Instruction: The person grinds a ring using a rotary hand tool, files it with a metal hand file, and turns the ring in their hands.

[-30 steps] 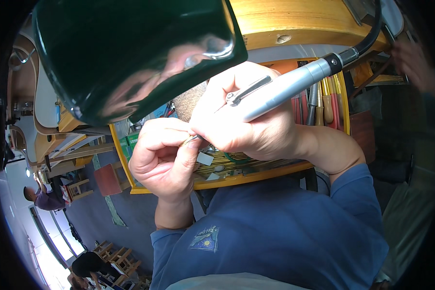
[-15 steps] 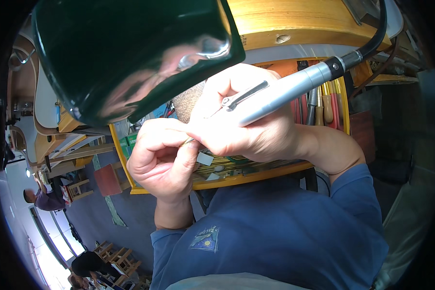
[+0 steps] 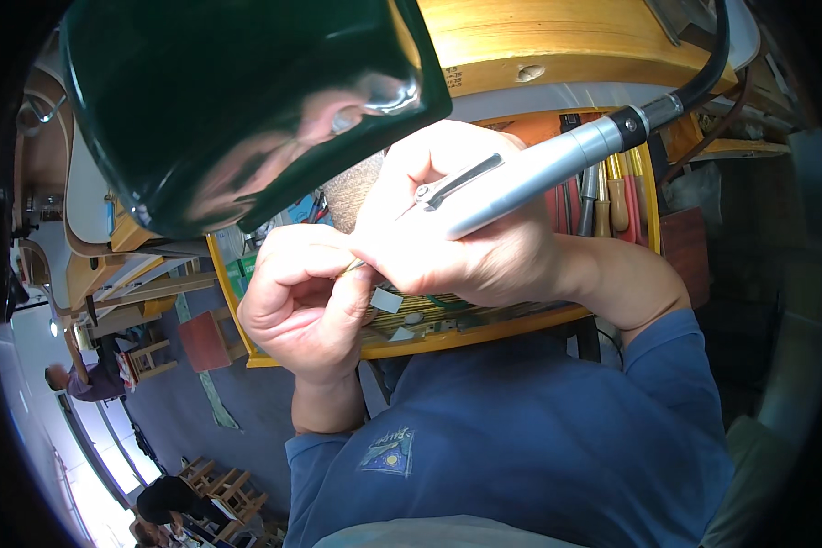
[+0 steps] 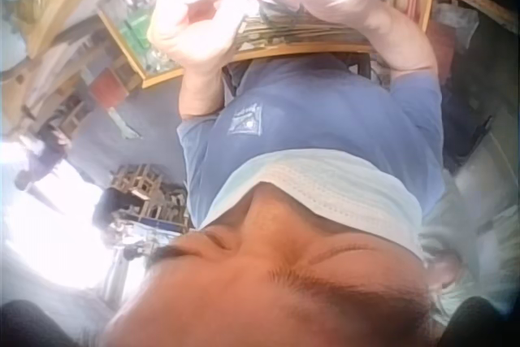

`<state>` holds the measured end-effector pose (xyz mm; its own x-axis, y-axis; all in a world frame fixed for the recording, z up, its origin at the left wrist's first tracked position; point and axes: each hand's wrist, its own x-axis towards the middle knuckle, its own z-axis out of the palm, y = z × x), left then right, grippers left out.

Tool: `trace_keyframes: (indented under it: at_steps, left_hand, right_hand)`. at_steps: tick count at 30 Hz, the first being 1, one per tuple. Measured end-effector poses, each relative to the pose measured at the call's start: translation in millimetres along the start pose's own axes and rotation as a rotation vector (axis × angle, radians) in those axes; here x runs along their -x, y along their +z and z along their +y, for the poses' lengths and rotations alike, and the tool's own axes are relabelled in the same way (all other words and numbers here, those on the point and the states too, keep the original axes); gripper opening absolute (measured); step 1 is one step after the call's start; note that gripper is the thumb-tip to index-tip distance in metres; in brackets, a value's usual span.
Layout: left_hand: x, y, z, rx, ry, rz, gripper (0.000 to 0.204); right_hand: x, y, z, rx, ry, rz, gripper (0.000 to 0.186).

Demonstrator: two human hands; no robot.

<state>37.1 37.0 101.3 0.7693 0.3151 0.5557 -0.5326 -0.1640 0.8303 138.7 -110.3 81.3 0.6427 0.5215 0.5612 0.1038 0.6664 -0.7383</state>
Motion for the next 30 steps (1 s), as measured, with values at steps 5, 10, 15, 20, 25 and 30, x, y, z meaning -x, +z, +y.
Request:
trace_keyframes:
  at_steps: [5,10,15,20,25,30]
  left_hand:
    - [1,-2,1,-0.015,-0.023,-0.014,0.02]
    - [1,0,1,0.006,-0.029,-0.004,0.021]
    - [3,0,1,0.018,-0.039,-0.009,0.022]
    - [9,2,8,0.133,-0.142,0.062,0.019]
    - [8,-10,1,0.165,-0.1,-0.062,0.02]
    - [8,2,14,0.245,-0.273,0.031,0.027]
  right_hand:
    - [-1,5,-17,0.055,0.149,0.087,0.037]
    - [2,0,-7,0.109,0.023,-0.005,0.036]
    - [-2,10,-22,0.067,0.172,0.07,0.032]
    - [-2,13,-25,0.013,0.244,0.133,0.027]
    - [-1,16,-28,-0.036,0.273,0.183,0.022]
    - [0,18,-27,-0.084,0.299,0.224,0.018]
